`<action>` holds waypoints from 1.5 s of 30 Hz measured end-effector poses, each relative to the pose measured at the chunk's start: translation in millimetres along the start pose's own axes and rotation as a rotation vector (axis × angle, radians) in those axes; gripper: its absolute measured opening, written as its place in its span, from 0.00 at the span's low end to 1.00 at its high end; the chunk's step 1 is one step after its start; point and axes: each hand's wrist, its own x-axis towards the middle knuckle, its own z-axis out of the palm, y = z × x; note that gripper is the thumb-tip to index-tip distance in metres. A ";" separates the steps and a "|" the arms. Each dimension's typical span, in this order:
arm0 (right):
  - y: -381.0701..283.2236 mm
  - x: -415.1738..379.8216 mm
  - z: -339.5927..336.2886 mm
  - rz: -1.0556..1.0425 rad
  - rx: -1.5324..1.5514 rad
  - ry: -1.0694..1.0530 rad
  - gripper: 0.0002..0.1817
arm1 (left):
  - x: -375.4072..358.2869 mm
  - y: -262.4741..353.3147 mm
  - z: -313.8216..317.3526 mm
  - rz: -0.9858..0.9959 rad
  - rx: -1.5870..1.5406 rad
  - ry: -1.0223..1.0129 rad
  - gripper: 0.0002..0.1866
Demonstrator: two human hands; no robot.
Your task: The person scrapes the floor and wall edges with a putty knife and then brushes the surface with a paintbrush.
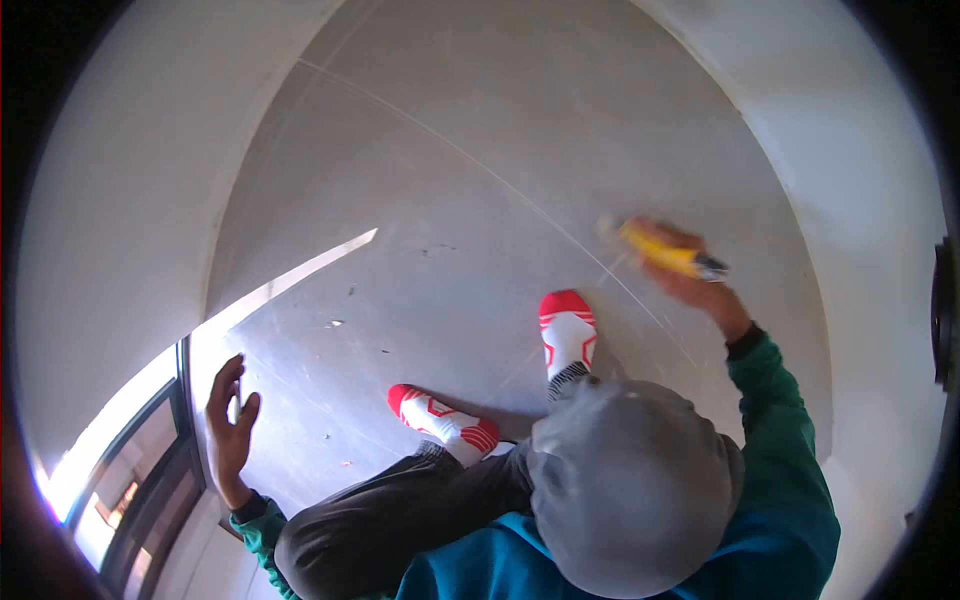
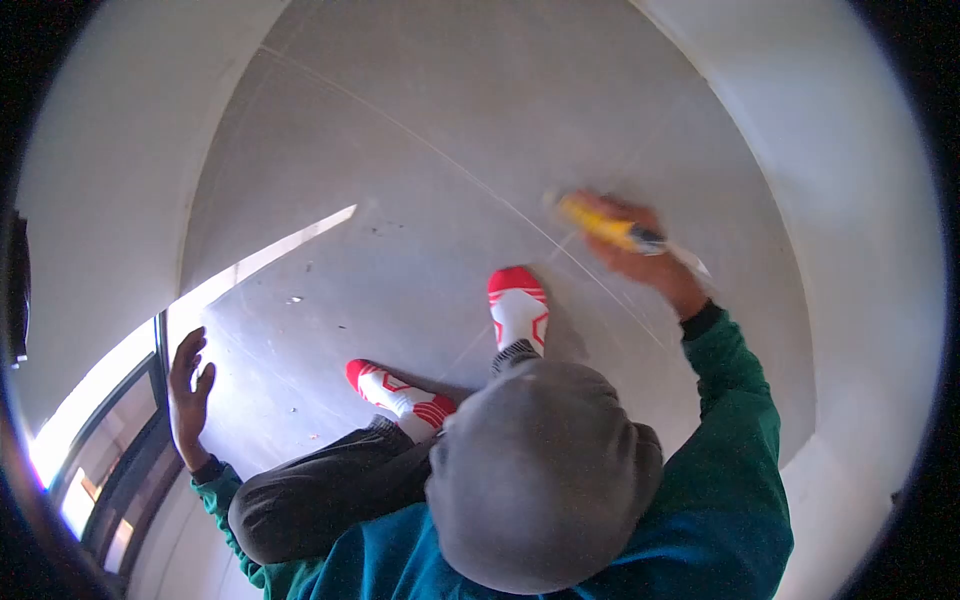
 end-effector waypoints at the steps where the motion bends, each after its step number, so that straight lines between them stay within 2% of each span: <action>1: 13.7 19.9 -13.7 -0.005 -0.133 0.077 0.22 | -0.6 0.9 0.8 -0.031 -0.010 -0.022 0.28; 4: 69.7 88.8 -27.4 0.126 -0.422 0.347 0.20 | -0.5 -2.8 0.7 -0.021 -0.005 -0.023 0.29; 6: 73.5 119.7 22.1 0.857 -0.578 0.111 0.20 | -3.3 -2.5 2.7 0.014 -0.025 0.000 0.31; 7: 64.0 112.0 69.3 0.509 -0.570 0.379 0.18 | -3.2 -1.5 2.1 0.009 -0.024 0.006 0.31; 8: 19.7 110.8 108.4 0.442 -0.510 0.249 0.18 | -3.5 -0.8 1.4 0.020 -0.039 0.011 0.31; 9: -6.2 97.8 173.5 0.204 -0.571 0.362 0.17 | -4.7 -0.4 1.2 0.030 -0.054 0.011 0.31; 10: -56.7 83.8 219.4 0.141 -0.354 0.250 0.26 | -6.0 0.7 0.6 0.023 -0.050 0.006 0.31; 11: -105.6 78.9 230.5 0.182 0.116 -0.185 0.26 | -6.2 2.9 -0.6 0.027 -0.068 -0.021 0.31; 12: -153.5 83.8 219.7 0.130 0.187 -0.487 0.26 | -4.5 6.3 -0.6 0.042 -0.089 -0.035 0.30; 13: -167.3 76.9 234.2 -0.080 0.260 -0.446 0.26 | -5.0 14.5 0.5 0.054 -0.090 -0.026 0.30; 14: -166.5 81.5 227.7 -0.082 0.258 -0.440 0.26 | -7.4 27.0 1.4 0.027 -0.056 0.006 0.30; 16: -166.8 94.5 211.9 -0.222 0.417 -0.287 0.28 | -11.4 27.1 1.0 -0.016 -0.009 0.022 0.29; 17: -147.1 101.1 212.3 -0.245 0.588 0.086 0.29 | -14.1 15.0 0.5 -0.011 -0.013 0.036 0.29; 18: -120.5 110.8 196.8 -0.120 0.554 0.123 0.27 | -14.8 3.7 -0.4 -0.008 -0.017 0.060 0.28; 19: -81.9 123.1 188.1 -0.190 0.412 0.395 0.25 | -14.8 -4.6 -2.5 -0.024 -0.008 0.033 0.28; 22: 20.8 144.0 110.8 0.037 0.062 0.464 0.19 | -13.9 -16.5 1.5 -0.092 -0.078 -0.013 0.28; 23: 41.3 150.3 91.0 0.013 -0.170 0.539 0.19 | -13.0 -11.9 0.7 -0.101 -0.078 -0.028 0.28; 25: 33.2 164.3 67.3 0.219 -0.275 0.510 0.20 | -12.2 -13.4 1.8 -0.051 -0.111 -0.030 0.28; 27: 15.3 173.7 95.8 0.320 -0.444 0.349 0.20 | -15.8 -7.2 -2.4 -0.046 -0.114 -0.025 0.28; 28: 15.2 172.7 129.1 0.283 -0.370 0.301 0.16 | -10.1 -2.5 -0.4 -0.032 -0.122 -0.035 0.28; 29: -9.3 170.6 158.9 0.070 -0.225 0.313 0.15 | -10.7 -12.5 1.4 0.032 -0.236 -0.031 0.28; 30: -37.6 166.2 192.1 0.072 -0.266 0.219 0.11 | -9.2 -7.5 -1.0 0.016 -0.216 -0.038 0.28; 31: -64.2 163.9 215.5 0.029 -0.092 0.103 0.12 | -8.1 -17.0 0.3 0.036 -0.192 -0.022 0.29; 32: -94.9 158.8 217.5 -0.046 0.119 0.015 0.23 | -8.2 -10.5 1.1 0.039 -0.188 -0.006 0.28; 33: -121.8 161.1 193.1 -0.073 0.256 -0.290 0.25 | -5.3 -13.7 1.7 0.021 -0.181 -0.016 0.29; 34: -126.3 157.3 202.1 -0.066 0.300 -0.372 0.27 | -5.2 -7.5 0.4 0.014 -0.113 -0.038 0.29; 35: -138.1 157.9 180.2 -0.061 0.301 -0.316 0.27 | -6.1 -9.1 0.0 -0.018 -0.118 -0.047 0.31; 37: -107.8 168.3 188.6 -0.155 0.297 0.232 0.28 | -10.8 -7.1 3.0 -0.056 -0.119 -0.004 0.31; 39: -65.7 198.9 147.4 -0.053 0.136 0.483 0.26 | -13.1 -5.4 1.8 -0.073 -0.125 -0.028 0.31; 41: -28.0 222.4 101.0 0.253 0.661 0.524 0.22 | -12.3 -7.4 2.9 -0.102 -0.165 -0.042 0.31; 42: -10.3 236.8 84.0 0.277 0.694 0.644 0.20 | -11.5 -3.3 3.5 -0.099 -0.153 -0.040 0.32; 44: 14.9 258.8 57.8 0.316 1.073 0.703 0.18 | -11.6 -1.5 3.9 -0.087 -0.168 -0.037 0.32; 45: 23.6 273.4 52.4 0.305 1.081 0.710 0.18 | -11.3 -0.1 3.1 -0.072 -0.178 -0.044 0.32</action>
